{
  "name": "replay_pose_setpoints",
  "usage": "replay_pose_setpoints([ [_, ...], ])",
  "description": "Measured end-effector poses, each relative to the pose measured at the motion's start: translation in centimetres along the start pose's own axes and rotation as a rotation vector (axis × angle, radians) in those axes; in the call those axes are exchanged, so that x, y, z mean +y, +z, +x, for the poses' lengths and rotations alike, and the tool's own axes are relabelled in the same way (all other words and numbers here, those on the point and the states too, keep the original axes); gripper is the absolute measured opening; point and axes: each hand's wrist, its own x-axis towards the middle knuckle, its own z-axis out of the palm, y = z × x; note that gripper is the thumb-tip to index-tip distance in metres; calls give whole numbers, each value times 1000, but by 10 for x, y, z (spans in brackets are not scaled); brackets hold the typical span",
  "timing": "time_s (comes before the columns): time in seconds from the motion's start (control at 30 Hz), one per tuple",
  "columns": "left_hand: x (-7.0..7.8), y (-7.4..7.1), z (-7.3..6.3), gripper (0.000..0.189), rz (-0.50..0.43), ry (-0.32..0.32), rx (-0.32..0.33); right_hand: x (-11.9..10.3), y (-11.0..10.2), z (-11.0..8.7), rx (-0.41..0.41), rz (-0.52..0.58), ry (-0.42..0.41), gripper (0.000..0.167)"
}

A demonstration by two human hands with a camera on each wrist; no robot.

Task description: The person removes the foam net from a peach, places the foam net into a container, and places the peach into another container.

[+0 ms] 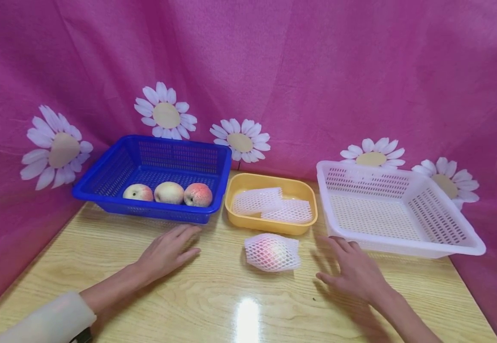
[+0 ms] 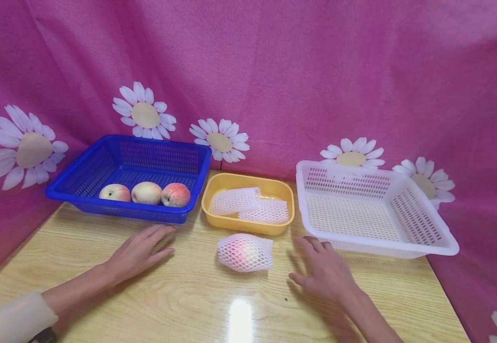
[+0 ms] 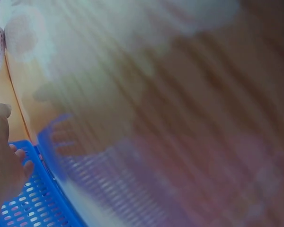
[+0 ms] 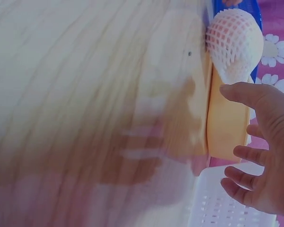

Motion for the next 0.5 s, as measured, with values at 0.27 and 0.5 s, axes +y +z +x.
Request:
replay_pose_setpoints([
  [0.27, 5, 3, 4, 48, -39, 0, -10, -12, 3, 12, 3, 44, -48, 89],
  [0.5, 14, 5, 10, 49, -68, -22, -33, -23, 5, 21, -16, 58, -62, 90],
])
